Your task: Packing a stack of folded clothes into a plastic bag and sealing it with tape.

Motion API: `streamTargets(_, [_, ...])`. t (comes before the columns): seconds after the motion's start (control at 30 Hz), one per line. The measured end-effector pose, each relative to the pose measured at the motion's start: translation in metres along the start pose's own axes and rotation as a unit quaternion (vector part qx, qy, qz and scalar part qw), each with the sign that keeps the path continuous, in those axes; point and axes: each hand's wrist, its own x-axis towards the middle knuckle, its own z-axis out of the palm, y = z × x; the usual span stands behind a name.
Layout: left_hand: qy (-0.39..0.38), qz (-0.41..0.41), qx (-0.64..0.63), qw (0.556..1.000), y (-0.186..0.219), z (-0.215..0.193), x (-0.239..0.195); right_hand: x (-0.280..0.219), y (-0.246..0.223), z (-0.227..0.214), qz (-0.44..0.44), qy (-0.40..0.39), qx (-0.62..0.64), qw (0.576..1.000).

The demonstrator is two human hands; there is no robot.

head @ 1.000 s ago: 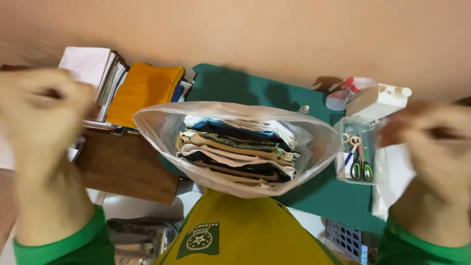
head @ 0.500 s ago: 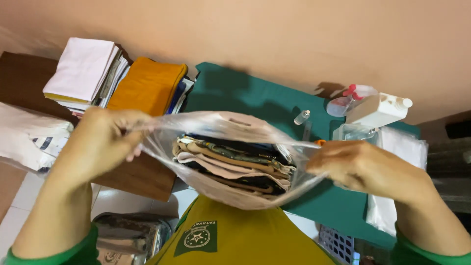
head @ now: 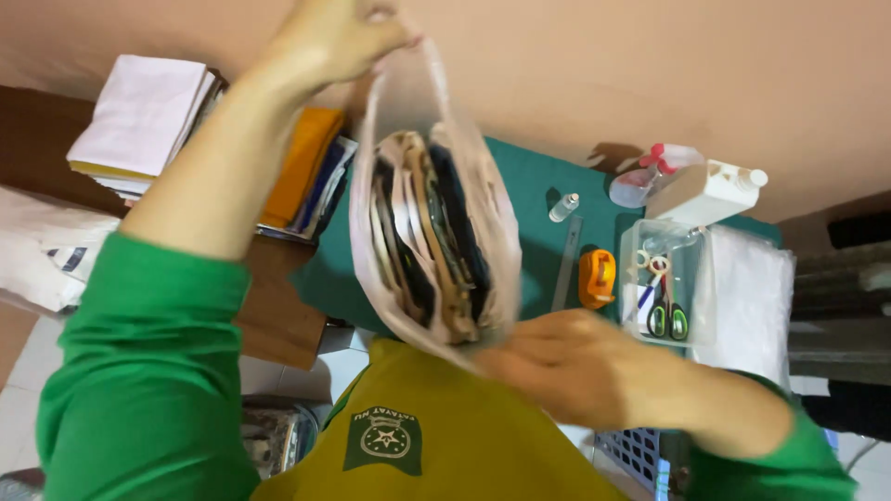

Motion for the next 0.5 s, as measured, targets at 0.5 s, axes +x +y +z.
streamTargets(0.5, [-0.016, 0.334, 0.072, 0.94, 0.111, 0.027, -0.106, 0.081, 0.025, 0.085, 0.111, 0.279, 0.129, 0.945])
